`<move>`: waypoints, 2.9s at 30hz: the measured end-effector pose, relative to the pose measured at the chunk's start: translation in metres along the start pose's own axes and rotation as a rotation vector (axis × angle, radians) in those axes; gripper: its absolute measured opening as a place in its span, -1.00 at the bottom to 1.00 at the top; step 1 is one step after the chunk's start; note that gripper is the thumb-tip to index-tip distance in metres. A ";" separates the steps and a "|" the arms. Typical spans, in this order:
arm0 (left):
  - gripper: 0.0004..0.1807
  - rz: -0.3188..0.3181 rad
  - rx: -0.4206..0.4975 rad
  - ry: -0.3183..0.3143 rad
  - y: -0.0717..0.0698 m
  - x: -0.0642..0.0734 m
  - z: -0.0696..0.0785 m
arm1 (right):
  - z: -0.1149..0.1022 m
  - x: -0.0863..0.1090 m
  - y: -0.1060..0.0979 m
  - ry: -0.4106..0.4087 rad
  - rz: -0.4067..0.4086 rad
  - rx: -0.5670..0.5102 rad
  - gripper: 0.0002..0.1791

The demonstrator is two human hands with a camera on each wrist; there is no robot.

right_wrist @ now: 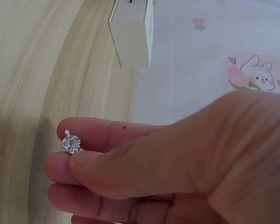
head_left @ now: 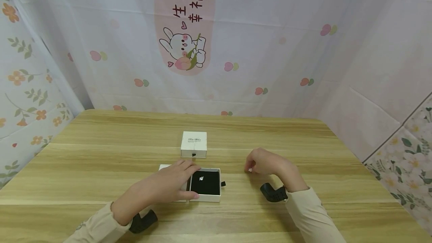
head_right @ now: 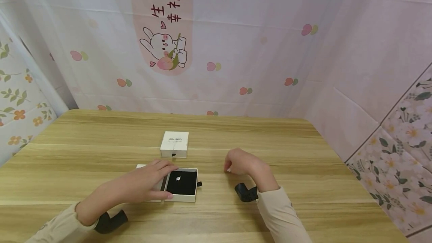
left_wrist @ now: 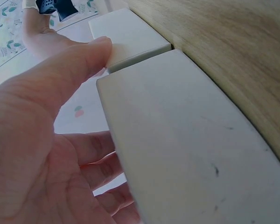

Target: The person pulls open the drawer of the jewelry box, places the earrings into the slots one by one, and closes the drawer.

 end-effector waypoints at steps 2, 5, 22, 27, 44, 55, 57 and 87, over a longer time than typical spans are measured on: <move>-0.26 -0.002 0.005 -0.003 0.000 0.000 0.000 | -0.001 0.000 -0.001 -0.009 0.004 -0.008 -0.75; -0.26 -0.006 0.005 -0.009 0.000 0.000 0.000 | -0.002 0.000 -0.001 -0.022 0.010 -0.022 -0.73; -0.27 -0.001 -0.007 -0.002 0.000 -0.001 0.000 | -0.014 0.001 -0.002 -0.103 0.079 -0.039 -0.70; -0.26 -0.018 0.005 -0.018 0.000 -0.001 -0.001 | -0.019 0.001 -0.003 -0.151 0.102 -0.013 -0.75; -0.27 -0.012 0.022 -0.021 0.001 -0.002 -0.002 | -0.050 0.001 0.007 -0.332 0.222 0.024 -0.83; -0.26 -0.008 0.021 -0.023 0.000 -0.002 -0.001 | -0.068 -0.002 0.018 -0.369 0.209 0.012 -0.88; -0.26 -0.007 0.022 -0.023 0.000 -0.002 -0.001 | -0.071 -0.003 0.021 -0.383 0.203 0.000 -0.89; -0.30 0.001 0.011 0.010 0.001 -0.001 -0.002 | -0.090 -0.017 0.056 -0.546 0.165 0.031 -0.80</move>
Point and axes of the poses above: each hand's wrist, its own x-axis away from the middle knuckle, its own y-axis out of the palm, z = x × y, the point moved 2 cm from there along -x, towards the middle knuckle, and after that the axes turned 7 degrees about -x, right-handed, at the moved point
